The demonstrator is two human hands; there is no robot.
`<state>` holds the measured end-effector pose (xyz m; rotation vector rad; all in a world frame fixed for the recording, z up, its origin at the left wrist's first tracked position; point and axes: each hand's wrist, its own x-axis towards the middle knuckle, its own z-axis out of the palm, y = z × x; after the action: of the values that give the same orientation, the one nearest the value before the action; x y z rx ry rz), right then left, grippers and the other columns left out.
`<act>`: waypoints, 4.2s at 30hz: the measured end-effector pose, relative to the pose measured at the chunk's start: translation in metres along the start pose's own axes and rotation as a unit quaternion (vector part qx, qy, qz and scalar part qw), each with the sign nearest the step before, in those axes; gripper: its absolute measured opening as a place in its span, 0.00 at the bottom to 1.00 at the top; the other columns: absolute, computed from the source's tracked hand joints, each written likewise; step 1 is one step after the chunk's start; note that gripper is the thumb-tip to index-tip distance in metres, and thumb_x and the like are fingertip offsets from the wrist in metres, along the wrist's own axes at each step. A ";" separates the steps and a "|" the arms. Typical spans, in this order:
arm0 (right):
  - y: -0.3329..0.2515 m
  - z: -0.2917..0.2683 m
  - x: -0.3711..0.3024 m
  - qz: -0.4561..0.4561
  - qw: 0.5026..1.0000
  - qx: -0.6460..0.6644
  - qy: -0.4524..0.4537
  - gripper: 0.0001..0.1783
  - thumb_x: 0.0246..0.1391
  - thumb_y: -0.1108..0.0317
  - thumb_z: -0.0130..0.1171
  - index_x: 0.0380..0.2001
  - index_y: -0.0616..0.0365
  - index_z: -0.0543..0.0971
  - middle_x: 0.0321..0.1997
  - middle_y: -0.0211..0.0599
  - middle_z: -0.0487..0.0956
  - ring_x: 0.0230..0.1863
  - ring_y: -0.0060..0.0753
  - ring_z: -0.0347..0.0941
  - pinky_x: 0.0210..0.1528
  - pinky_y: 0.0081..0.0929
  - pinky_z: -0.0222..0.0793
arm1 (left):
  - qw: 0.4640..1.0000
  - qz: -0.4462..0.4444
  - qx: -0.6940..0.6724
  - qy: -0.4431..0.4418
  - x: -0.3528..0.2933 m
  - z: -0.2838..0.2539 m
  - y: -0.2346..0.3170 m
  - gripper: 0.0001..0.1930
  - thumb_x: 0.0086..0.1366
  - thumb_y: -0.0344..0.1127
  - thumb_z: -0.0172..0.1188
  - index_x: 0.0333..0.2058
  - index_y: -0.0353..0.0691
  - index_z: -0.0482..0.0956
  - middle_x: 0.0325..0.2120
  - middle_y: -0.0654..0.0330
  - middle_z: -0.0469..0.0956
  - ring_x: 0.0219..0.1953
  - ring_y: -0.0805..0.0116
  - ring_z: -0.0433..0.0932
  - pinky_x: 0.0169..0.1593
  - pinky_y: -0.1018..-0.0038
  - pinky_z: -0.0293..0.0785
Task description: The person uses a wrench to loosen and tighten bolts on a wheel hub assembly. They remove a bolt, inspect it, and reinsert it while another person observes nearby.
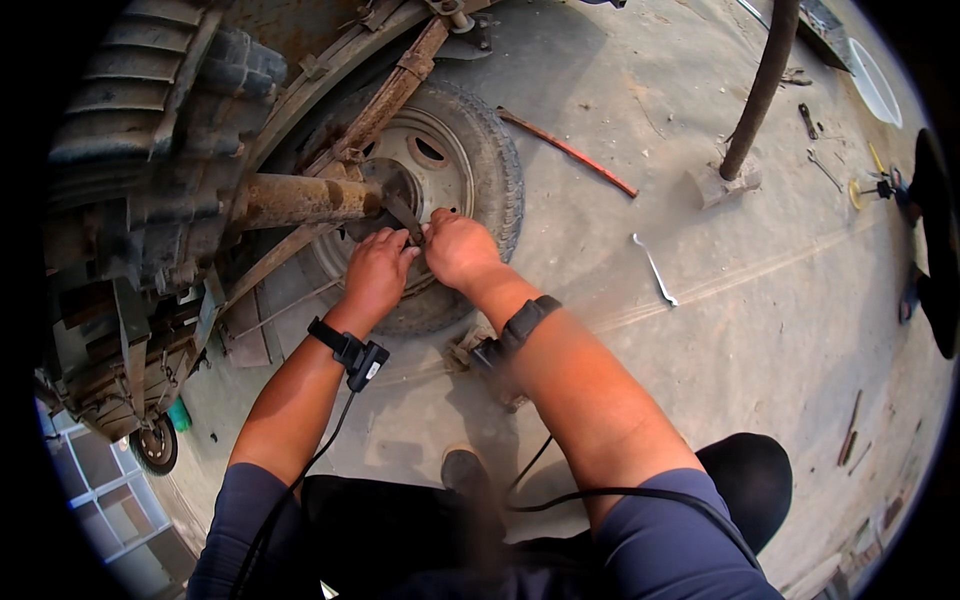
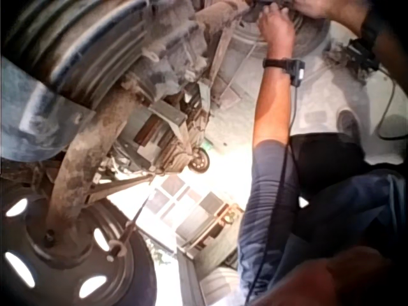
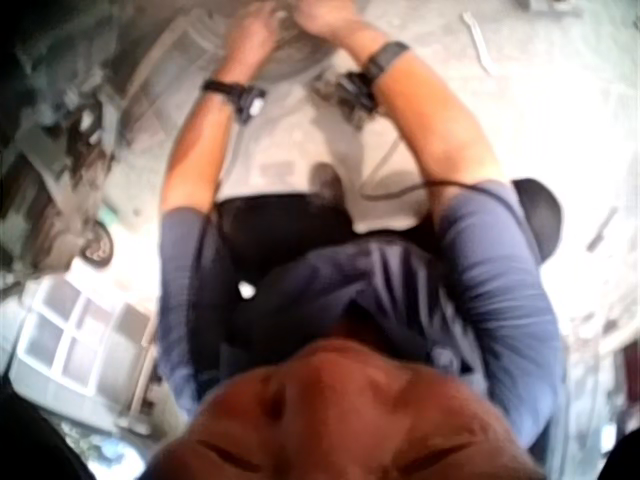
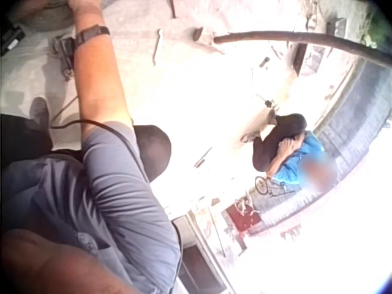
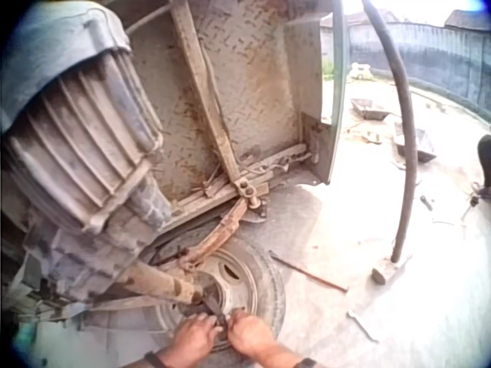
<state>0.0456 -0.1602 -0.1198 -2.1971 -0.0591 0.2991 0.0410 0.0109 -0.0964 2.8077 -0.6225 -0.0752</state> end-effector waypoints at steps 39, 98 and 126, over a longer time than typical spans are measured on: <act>0.012 -0.010 -0.003 0.081 0.973 0.200 -0.080 0.16 0.60 0.57 0.59 0.36 0.62 0.80 0.30 0.51 0.81 0.36 0.54 0.78 0.42 0.42 0.72 | 0.932 -0.339 -0.016 0.126 0.022 0.025 -0.003 0.42 0.51 0.57 0.74 0.52 0.25 0.74 0.49 0.45 0.78 0.55 0.51 0.74 0.61 0.63 0.67; 0.014 -0.007 -0.008 -0.025 0.988 0.151 -0.003 0.13 0.58 0.63 0.58 0.39 0.63 0.79 0.42 0.55 0.80 0.46 0.58 0.76 0.50 0.45 0.72 | 0.881 -0.372 -0.285 0.061 0.034 0.013 -0.003 0.40 0.48 0.53 0.76 0.52 0.27 0.75 0.51 0.43 0.76 0.55 0.50 0.74 0.60 0.63 0.68; 0.019 -0.003 -0.008 -0.010 0.982 0.189 -0.002 0.11 0.57 0.66 0.59 0.38 0.62 0.79 0.42 0.52 0.81 0.46 0.57 0.76 0.50 0.44 0.72 | 0.876 -0.375 -0.298 0.058 0.033 0.014 -0.005 0.41 0.47 0.52 0.76 0.53 0.27 0.75 0.53 0.42 0.75 0.56 0.48 0.73 0.60 0.63 0.68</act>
<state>0.0374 -0.1749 -0.1320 -1.8186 -0.0246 0.2779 0.0715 -0.0023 -0.1107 2.2446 0.4791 -0.2027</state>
